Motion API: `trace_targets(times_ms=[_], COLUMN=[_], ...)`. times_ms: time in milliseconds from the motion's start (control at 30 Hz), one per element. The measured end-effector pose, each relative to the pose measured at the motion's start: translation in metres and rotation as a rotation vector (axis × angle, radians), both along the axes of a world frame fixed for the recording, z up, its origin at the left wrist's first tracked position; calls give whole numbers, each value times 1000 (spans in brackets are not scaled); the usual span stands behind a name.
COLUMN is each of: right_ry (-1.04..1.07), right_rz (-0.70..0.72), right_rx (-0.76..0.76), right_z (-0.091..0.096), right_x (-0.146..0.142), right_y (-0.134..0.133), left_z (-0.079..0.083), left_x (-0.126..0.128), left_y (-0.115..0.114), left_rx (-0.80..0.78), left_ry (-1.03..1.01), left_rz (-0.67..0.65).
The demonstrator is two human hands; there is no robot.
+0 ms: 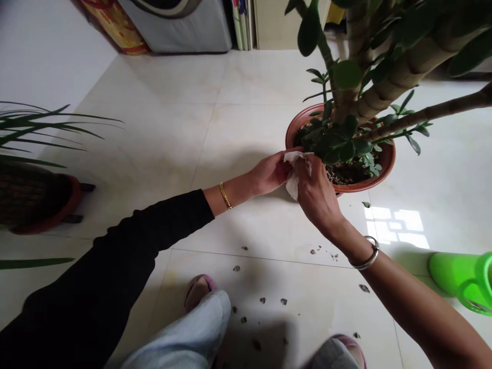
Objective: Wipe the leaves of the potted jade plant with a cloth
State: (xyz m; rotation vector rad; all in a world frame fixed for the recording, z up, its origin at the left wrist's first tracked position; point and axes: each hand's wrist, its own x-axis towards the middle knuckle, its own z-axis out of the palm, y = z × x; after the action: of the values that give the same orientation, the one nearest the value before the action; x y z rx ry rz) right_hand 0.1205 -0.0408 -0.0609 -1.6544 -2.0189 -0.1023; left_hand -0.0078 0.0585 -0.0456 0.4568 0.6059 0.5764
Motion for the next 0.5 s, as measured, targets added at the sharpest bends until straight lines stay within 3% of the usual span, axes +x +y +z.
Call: trace_targets(times_ms=[200,500], right_ry=[-25,-77], right_rz=[-111,12], right_rx=[-11,-29], right_z=[0,-5], right_x=[5,7], right_y=[4,-6], left_z=[-9,-2], left_x=[1,2], left_y=[0,-2], left_rx=[-75,-103], left_ry=[-39,-35], left_rz=[29,8])
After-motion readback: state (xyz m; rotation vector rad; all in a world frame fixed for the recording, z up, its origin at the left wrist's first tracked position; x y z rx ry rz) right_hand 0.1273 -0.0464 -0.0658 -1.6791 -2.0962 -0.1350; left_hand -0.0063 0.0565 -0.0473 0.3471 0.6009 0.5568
